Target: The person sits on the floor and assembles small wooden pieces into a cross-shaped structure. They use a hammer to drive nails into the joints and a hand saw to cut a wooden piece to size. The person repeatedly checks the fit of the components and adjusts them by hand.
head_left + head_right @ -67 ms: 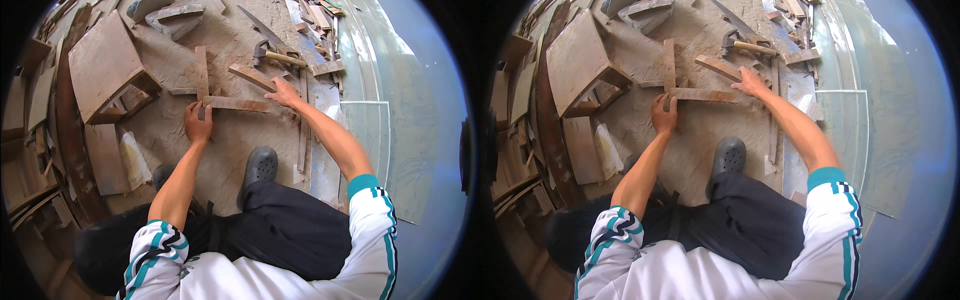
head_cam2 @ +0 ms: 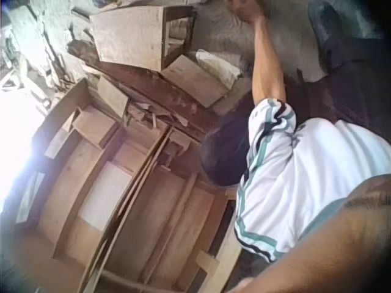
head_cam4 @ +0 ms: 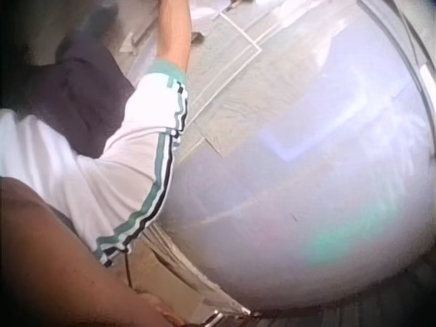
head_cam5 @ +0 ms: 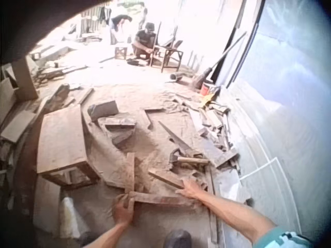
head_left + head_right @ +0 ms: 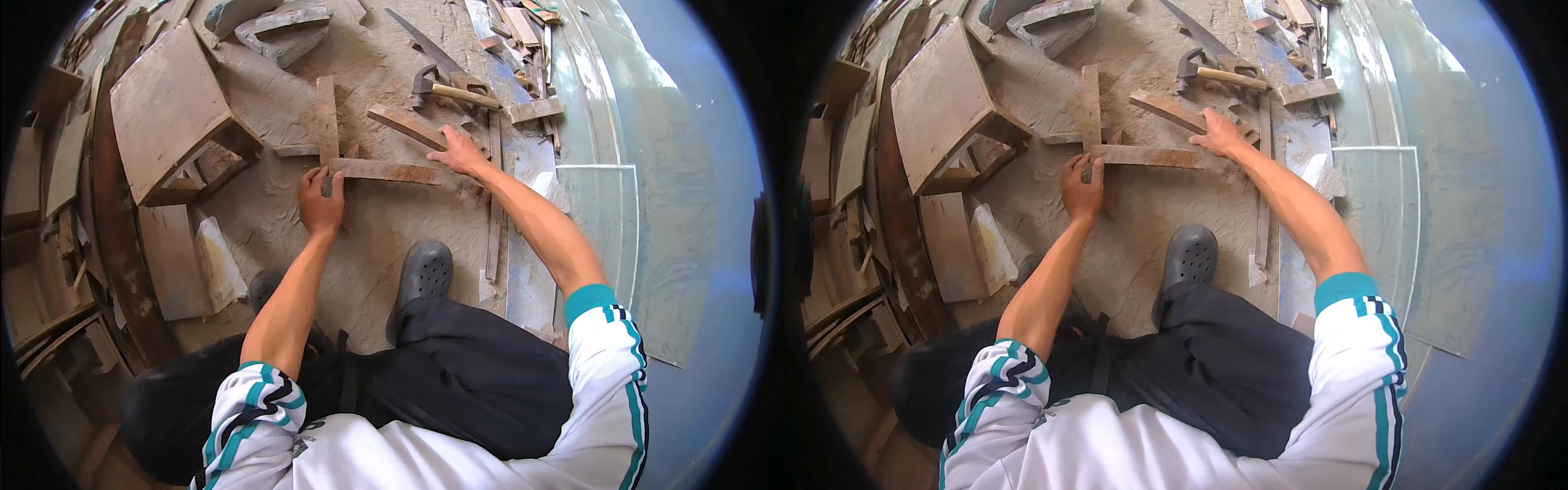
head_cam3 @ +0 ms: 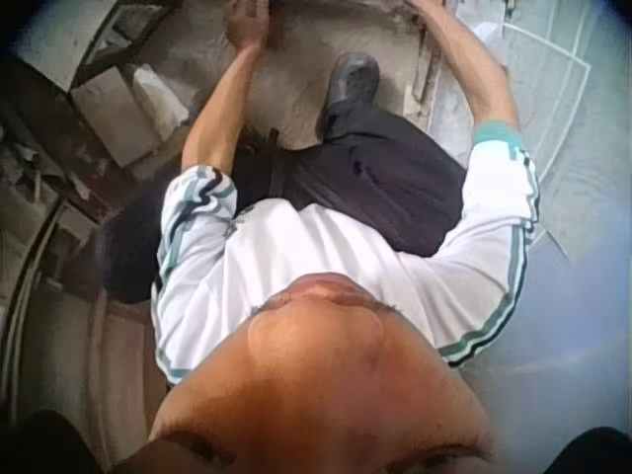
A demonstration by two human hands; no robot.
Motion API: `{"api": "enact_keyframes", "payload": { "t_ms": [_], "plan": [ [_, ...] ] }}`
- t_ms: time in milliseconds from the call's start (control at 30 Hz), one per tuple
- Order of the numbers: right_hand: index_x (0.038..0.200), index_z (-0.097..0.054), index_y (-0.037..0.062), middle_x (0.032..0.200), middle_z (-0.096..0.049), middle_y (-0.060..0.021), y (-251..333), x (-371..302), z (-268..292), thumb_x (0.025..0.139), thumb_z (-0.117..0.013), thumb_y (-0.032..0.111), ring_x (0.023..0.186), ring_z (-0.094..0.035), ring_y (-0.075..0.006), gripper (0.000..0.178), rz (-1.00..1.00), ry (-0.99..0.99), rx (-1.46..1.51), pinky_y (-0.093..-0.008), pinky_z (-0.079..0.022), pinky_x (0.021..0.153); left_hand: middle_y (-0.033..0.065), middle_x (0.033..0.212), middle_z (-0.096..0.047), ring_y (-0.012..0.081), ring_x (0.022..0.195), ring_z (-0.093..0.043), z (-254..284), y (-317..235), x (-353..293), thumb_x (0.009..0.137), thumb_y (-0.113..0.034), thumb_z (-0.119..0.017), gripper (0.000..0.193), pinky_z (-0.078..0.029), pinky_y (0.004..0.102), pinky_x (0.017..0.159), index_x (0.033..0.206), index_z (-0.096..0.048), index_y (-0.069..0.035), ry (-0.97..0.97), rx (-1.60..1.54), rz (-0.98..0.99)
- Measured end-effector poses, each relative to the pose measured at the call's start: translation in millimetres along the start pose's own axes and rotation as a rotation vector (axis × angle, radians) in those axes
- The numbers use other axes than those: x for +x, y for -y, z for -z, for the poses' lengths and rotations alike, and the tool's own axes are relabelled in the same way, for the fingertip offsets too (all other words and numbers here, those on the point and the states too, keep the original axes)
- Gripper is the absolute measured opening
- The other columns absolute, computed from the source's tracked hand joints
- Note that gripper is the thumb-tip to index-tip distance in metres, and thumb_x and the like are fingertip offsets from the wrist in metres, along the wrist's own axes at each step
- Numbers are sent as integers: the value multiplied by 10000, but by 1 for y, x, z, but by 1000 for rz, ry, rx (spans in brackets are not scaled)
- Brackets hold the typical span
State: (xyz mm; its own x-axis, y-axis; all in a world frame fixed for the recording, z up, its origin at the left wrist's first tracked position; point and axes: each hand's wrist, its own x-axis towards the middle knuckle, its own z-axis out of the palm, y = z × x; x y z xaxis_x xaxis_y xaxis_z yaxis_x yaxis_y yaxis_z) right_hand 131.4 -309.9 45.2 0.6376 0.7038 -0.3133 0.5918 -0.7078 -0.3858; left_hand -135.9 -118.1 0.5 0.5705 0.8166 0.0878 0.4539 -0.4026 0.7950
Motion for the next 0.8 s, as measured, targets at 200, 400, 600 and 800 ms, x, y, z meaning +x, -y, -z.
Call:
{"api": "enact_keyframes", "payload": {
  "t_ms": [200, 400, 600, 800],
  "plan": [
    [1208, -546, 40, 1167, -622, -190, 28, 7, 1, 808, -764, 456, 1101, -600, -371, 616, 296, -256, -45, -467, -523, 849, 140, 1181, -618, 315, 1111, -587, -3, 2, 2, 909, -389, -691, 411, -471, 406, 950, 1159, -706, -63, 22, -43, 115],
    [1162, -539, 37, 1173, -556, -149, 28, -29, -10, 800, -780, 341, 1036, -618, -366, 531, 398, 81, -172, -458, -552, 801, 139, 1173, -651, 265, 1053, -639, -8, -12, 6, 908, -355, -718, 430, -506, 365, 899, 1194, -682, -36, 0, -200, 314],
    [1211, -493, 40, 1181, -513, -150, 3, -47, -28, 735, -822, 170, 1019, -618, -408, 593, 183, 70, 47, -480, -543, 833, 128, 1178, -684, 220, 1051, -664, 0, -23, 2, 917, -323, -725, 433, -518, 332, 896, 1225, -664, -25, 44, -233, 384],
    [1263, -500, 49, 1160, -616, -166, -19, -50, -38, 734, -808, 147, 1045, -633, -366, 620, 276, 25, 270, -435, -537, 887, 136, 1210, -667, 202, 1058, -662, -1, -21, 4, 930, -262, -720, 406, -523, 315, 910, 1224, -651, 8, 45, -248, 411]
  ]
}}
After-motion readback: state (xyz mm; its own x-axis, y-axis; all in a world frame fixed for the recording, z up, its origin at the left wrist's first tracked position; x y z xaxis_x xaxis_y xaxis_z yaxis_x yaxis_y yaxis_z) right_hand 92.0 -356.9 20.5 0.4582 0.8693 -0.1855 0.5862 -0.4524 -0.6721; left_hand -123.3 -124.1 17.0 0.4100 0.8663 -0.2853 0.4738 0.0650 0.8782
